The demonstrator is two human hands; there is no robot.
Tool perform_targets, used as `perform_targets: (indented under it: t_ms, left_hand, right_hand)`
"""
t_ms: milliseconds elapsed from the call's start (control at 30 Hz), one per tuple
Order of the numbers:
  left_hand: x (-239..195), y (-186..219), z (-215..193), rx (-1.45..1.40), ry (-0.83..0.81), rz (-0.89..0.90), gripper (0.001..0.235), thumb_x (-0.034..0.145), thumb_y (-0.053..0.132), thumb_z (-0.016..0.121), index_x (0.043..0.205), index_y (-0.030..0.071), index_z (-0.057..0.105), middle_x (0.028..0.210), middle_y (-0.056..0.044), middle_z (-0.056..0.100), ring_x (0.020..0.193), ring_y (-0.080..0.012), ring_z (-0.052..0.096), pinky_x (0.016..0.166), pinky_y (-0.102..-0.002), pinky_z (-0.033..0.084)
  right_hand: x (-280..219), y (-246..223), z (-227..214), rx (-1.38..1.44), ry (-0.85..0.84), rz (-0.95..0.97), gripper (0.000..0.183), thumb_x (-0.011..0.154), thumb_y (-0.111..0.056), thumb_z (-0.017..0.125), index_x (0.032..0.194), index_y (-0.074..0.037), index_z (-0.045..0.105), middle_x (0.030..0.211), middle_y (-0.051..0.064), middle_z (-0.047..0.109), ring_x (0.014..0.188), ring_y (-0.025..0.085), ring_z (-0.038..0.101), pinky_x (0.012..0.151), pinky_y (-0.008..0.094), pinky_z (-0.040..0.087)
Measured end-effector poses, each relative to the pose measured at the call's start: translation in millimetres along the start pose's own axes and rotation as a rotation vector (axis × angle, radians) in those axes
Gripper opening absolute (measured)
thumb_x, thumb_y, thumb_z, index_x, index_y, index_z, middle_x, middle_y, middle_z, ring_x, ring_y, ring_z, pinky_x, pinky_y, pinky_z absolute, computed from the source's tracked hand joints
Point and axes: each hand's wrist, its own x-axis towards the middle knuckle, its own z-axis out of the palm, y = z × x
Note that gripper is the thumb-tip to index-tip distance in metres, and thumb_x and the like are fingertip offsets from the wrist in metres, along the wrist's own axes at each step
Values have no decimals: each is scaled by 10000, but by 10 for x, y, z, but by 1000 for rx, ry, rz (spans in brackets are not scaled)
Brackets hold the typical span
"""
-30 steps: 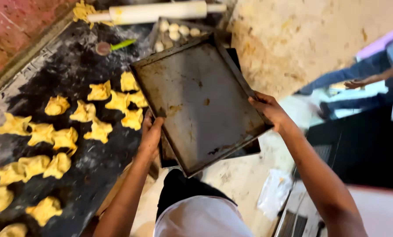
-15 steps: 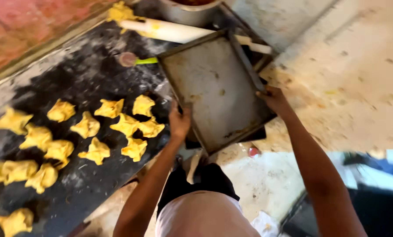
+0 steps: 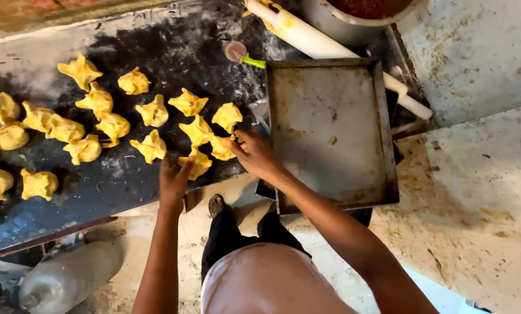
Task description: The person assembles samosas by placing a filling onto square dough sheets, folding them into triangular shapes, and sealing the edges. They then transfer the finished samosas onto metal baking trays. A child briefly appears in the frame and interacts with the person.
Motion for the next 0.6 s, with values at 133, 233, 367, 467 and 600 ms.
perform_targets:
  t_ms: [133, 233, 367, 467, 600]
  left_hand:
    - [159, -56, 73, 13, -78, -104, 519, 858, 85, 797, 1314, -40, 583, 1021, -104, 624, 839, -141, 547, 669, -286, 479]
    - [217, -37, 6, 351, -167, 0, 470, 830, 133, 849, 1231, -33, 670, 949, -136, 699, 796, -172, 590, 703, -298, 501]
    - [131, -55, -77, 646, -79, 433, 573, 661, 149, 983, 1114, -14, 673, 1071, -251, 630, 949, -265, 583, 805, -350, 518]
    - [103, -33, -103, 394, -280, 84, 584, 728, 129, 875, 1214, -31, 593, 1064, -145, 696, 949, -203, 668, 827, -308, 532]
    - [83, 130, -174, 97, -327, -75, 591, 756, 125, 852, 1264, -19, 586, 1131, -99, 685, 1003, -187, 653, 871, -301, 525]
  right_hand:
    - [455, 701, 769, -467, 203, -74, 600, 946, -530, 714, 1132, 37, 653, 1078, 295, 648, 960, 453, 648, 840, 528, 510]
    - [441, 850, 964, -510, 203, 129, 649, 853, -572, 770, 1099, 19, 659, 1054, 274, 682, 948, 418, 662, 851, 537, 511]
    - [245, 675, 1034, -100, 99, 176, 609, 784, -406, 848, 1165, 6, 609, 1117, 206, 704, 1022, 307, 695, 883, 390, 552]
    - [173, 461, 1070, 102, 146, 80, 736, 722, -301, 919, 1252, -2, 504, 1155, 166, 664, 1074, 242, 678, 920, 355, 549]
    - [102, -46, 657, 272, 47, 323, 880, 666, -225, 945, 1382, -94, 450, 1175, 112, 639, 1071, 208, 629, 897, 342, 523]
